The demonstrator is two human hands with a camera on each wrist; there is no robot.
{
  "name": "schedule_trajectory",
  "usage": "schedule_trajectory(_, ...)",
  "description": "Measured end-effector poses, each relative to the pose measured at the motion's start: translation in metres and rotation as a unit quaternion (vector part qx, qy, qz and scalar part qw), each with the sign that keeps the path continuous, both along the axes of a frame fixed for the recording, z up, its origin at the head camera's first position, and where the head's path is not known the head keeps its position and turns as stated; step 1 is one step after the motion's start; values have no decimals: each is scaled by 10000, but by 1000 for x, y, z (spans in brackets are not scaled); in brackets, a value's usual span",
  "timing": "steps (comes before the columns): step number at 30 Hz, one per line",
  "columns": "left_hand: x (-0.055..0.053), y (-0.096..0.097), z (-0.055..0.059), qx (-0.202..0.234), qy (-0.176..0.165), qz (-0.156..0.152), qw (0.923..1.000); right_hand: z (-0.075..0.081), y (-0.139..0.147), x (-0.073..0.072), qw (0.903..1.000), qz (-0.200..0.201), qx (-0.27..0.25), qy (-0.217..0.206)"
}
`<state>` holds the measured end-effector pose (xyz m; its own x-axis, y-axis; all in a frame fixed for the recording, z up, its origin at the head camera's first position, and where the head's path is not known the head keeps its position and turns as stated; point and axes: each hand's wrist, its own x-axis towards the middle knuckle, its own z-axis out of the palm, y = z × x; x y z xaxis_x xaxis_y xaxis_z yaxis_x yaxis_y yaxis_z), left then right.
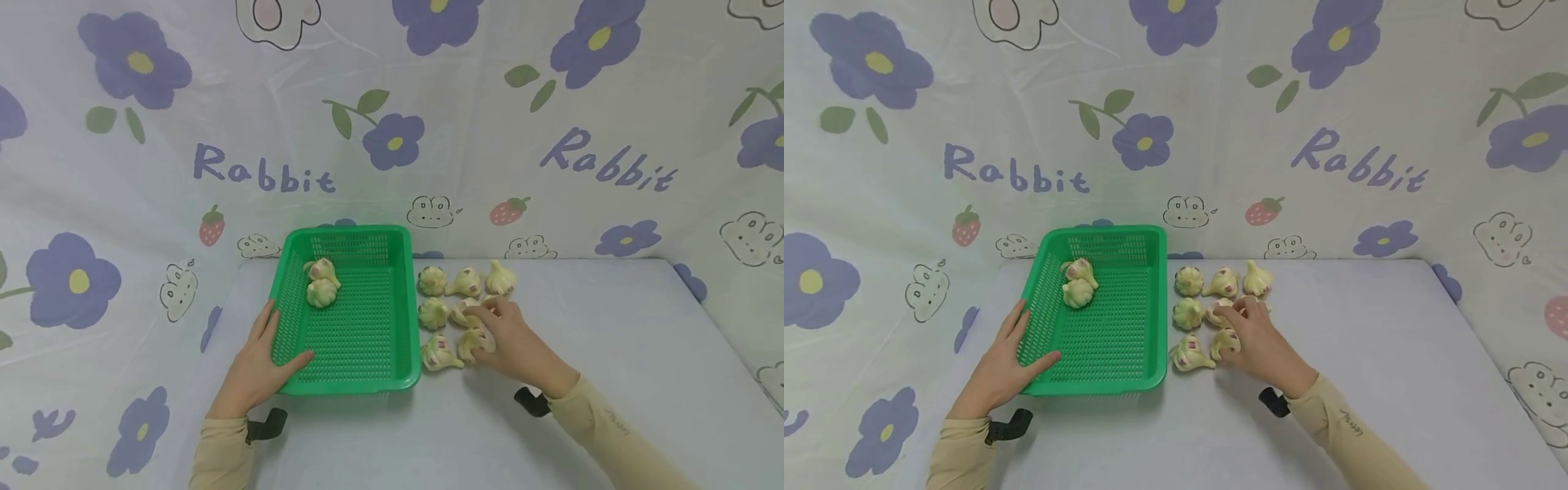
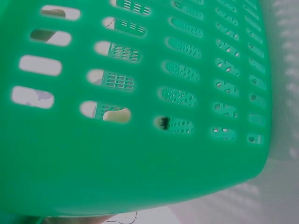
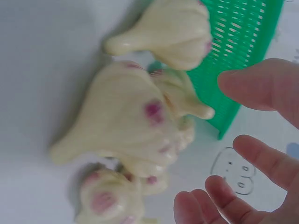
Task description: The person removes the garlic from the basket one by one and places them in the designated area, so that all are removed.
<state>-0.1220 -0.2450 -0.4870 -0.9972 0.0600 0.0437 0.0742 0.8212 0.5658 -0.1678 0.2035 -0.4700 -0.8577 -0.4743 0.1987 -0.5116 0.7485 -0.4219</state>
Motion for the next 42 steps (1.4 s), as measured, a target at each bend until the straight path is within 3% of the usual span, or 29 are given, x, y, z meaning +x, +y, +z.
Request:
schedule_trajectory(21, -1, -1, -1, 7, 108, -23, 9999, 33, -16, -4, 9993, 313, -189, 97)
schedule_trajectory(36, -2, -3, -3, -18, 68, -7, 10000, 53, -66, -15, 9944, 932, -368, 336)
schedule_trajectory(42, -3, -2, -2, 10, 38, 1, 10000, 60, -90, -21, 9919, 1184, -175, 422)
